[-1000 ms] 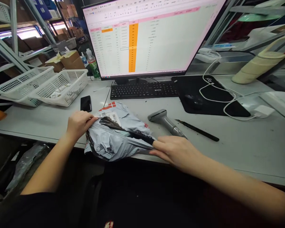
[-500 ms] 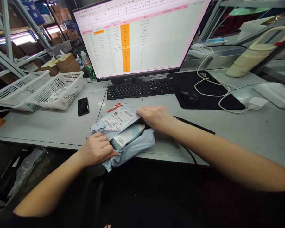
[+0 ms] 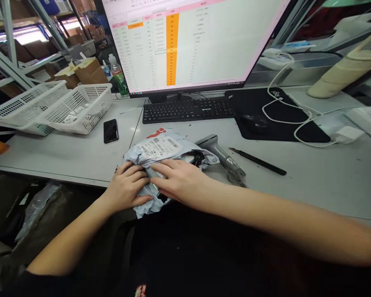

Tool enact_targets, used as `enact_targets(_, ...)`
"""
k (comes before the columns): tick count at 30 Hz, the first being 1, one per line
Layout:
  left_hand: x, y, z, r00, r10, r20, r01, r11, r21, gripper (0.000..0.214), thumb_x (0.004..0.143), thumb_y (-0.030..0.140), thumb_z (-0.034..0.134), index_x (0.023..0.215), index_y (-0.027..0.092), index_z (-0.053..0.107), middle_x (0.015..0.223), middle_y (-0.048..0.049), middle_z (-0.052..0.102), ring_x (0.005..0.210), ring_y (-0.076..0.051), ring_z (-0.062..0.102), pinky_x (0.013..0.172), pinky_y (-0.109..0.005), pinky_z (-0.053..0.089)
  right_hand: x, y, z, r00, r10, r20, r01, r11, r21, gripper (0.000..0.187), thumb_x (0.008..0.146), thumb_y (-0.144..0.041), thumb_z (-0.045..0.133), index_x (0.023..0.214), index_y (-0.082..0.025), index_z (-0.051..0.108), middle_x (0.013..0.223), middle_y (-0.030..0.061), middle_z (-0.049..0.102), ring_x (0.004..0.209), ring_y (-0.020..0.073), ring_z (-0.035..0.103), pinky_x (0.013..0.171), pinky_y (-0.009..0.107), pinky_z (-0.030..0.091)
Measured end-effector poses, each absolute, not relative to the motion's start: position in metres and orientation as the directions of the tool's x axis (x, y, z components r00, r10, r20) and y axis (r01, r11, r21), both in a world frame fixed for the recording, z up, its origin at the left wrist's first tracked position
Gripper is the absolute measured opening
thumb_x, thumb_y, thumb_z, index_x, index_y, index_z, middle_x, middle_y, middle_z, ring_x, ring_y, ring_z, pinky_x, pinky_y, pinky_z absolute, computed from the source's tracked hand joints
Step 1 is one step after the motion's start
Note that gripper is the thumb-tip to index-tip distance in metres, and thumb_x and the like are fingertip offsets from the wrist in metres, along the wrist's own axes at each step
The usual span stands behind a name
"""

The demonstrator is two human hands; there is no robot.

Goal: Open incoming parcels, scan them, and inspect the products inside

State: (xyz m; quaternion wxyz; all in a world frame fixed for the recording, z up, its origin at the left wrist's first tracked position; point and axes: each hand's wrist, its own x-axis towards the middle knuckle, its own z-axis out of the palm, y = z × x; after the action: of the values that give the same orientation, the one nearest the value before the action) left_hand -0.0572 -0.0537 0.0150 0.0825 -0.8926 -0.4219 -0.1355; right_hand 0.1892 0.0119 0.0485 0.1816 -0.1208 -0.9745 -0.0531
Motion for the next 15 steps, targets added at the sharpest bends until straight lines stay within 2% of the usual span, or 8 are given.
enact_targets(2,-0.052,-0.055,0.016,0.577,0.767,0.28,0.801,-0.599,-0.008,0.05,0.088,0.055,0.065,0.125,0.022,0.066,0.122,-0.0102,0.072,0.13,-0.035,0.055,0.119,-0.056,0.021,0.179,0.008,0.036,-0.87,0.332,0.365,0.385,0.92,0.08,0.025,0.094,-0.021,0.056,0.117,-0.015,0.066,0.143,0.0198,0.055,0.117,0.0319,0.057,0.084,0.043,0.051)
enact_targets(4,-0.05,-0.06,0.017,0.575,0.779,0.251,0.805,-0.594,-0.002,0.058,0.086,0.056,0.067,0.132,0.023,0.063,0.128,-0.0103,0.07,0.138,-0.037,0.049,0.123,-0.059,0.009,0.173,0.01,0.023,-0.845,0.371,0.387,0.448,0.884,0.132,0.035,0.094,-0.021,0.056,0.128,-0.016,0.062,0.151,0.0204,0.049,0.123,0.037,0.053,0.085,0.048,0.051)
enact_targets(6,-0.05,-0.065,0.018,0.606,0.762,0.227,0.783,-0.622,-0.005,0.054,0.085,0.057,0.068,0.128,0.024,0.065,0.121,-0.0089,0.072,0.139,-0.036,0.048,0.124,-0.058,0.002,0.173,0.014,0.015,-0.84,0.349,0.415,0.458,0.866,0.198,0.038,0.096,-0.021,0.052,0.134,-0.018,0.059,0.15,0.0197,0.05,0.124,0.0389,0.053,0.084,0.049,0.052)
enact_targets(9,-0.057,-0.07,0.015,0.637,0.729,0.251,0.757,-0.652,-0.028,0.047,0.086,0.06,0.065,0.115,0.023,0.07,0.103,-0.0076,0.075,0.131,-0.035,0.056,0.125,-0.057,0.0,0.179,0.015,0.019,-0.837,0.312,0.45,0.454,0.855,0.252,0.033,0.097,-0.018,0.05,0.127,-0.018,0.063,0.145,0.0216,0.055,0.118,0.0378,0.058,0.085,0.05,0.052)
enact_targets(12,-0.067,-0.069,0.013,0.532,0.787,0.313,0.838,-0.543,-0.057,0.045,0.086,0.06,0.065,0.111,0.023,0.07,0.109,-0.0092,0.075,0.132,-0.038,0.054,0.123,-0.063,-0.005,0.193,0.013,0.045,-0.822,0.279,0.496,0.39,0.911,0.132,0.032,0.091,-0.014,0.055,0.121,-0.017,0.066,0.142,0.0224,0.056,0.121,0.0365,0.058,0.094,0.052,0.051)
enact_targets(15,-0.076,-0.069,0.017,0.418,0.839,0.349,0.904,-0.422,-0.069,0.044,0.083,0.057,0.069,0.112,0.023,0.069,0.128,-0.012,0.07,0.144,-0.046,0.038,0.118,-0.072,-0.005,0.212,0.013,0.08,-0.753,0.391,0.529,0.368,0.917,-0.153,0.034,0.085,-0.016,0.059,0.118,-0.022,0.066,0.144,0.0165,0.054,0.125,0.0313,0.057,0.097,0.047,0.052)
